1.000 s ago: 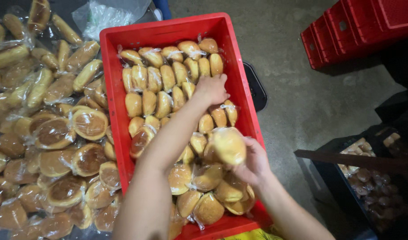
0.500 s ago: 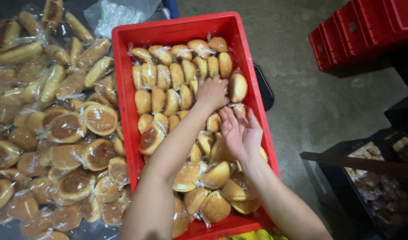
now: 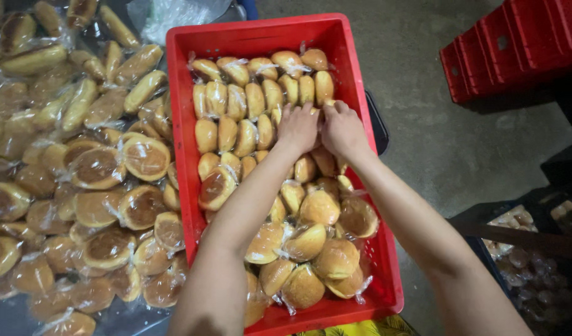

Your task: The person arranges packaged bread buns into rows inside a red plastic crate by hand.

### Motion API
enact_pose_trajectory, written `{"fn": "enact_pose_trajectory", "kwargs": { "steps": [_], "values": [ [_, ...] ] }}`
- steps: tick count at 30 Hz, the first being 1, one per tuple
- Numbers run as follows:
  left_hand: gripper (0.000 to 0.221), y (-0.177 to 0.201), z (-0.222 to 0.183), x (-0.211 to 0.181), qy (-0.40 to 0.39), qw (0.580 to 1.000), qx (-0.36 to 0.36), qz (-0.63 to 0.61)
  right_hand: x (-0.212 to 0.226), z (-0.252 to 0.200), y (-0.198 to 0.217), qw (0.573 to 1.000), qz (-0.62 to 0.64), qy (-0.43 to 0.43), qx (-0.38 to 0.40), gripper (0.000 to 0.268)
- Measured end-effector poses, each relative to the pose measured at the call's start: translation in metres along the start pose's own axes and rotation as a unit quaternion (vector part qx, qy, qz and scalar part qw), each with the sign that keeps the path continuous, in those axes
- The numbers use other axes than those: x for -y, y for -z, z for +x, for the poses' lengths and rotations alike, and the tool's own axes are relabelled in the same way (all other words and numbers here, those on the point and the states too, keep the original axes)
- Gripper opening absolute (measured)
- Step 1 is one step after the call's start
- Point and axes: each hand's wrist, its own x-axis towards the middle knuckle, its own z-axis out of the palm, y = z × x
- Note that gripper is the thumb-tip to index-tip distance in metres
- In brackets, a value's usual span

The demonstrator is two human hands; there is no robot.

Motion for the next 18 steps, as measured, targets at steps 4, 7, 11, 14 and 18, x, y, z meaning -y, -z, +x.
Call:
{"fn": "enact_pose_trajectory", "kwargs": {
  "steps": [4,7,11,14,18],
  "values": [
    [0.042,0.006,-0.005,0.000,0.000,1.000,0.003,0.000,-0.010,0.030,-0.011,0.996,-0.044,-0.040,0.071,0.028],
    [0.059,0.019,-0.010,-0.005,0.011,0.999,0.027,-0.019,-0.015,0.055,-0.011,0.968,-0.115,-0.041,0.221,0.033],
    [0.070,0.043,-0.013,-0.006,-0.007,0.999,0.031,-0.028,-0.016,0.078,-0.005,0.935,-0.173,0.004,0.309,0.037],
    [0.061,0.075,-0.010,0.019,-0.043,0.987,-0.028,-0.152,-0.012,0.086,0.013,0.954,-0.148,-0.011,0.262,0.040],
    [0.026,0.118,-0.017,0.084,0.077,0.981,0.030,-0.177,0.000,0.090,0.040,0.986,-0.044,0.024,0.162,0.042]
  ]
}}
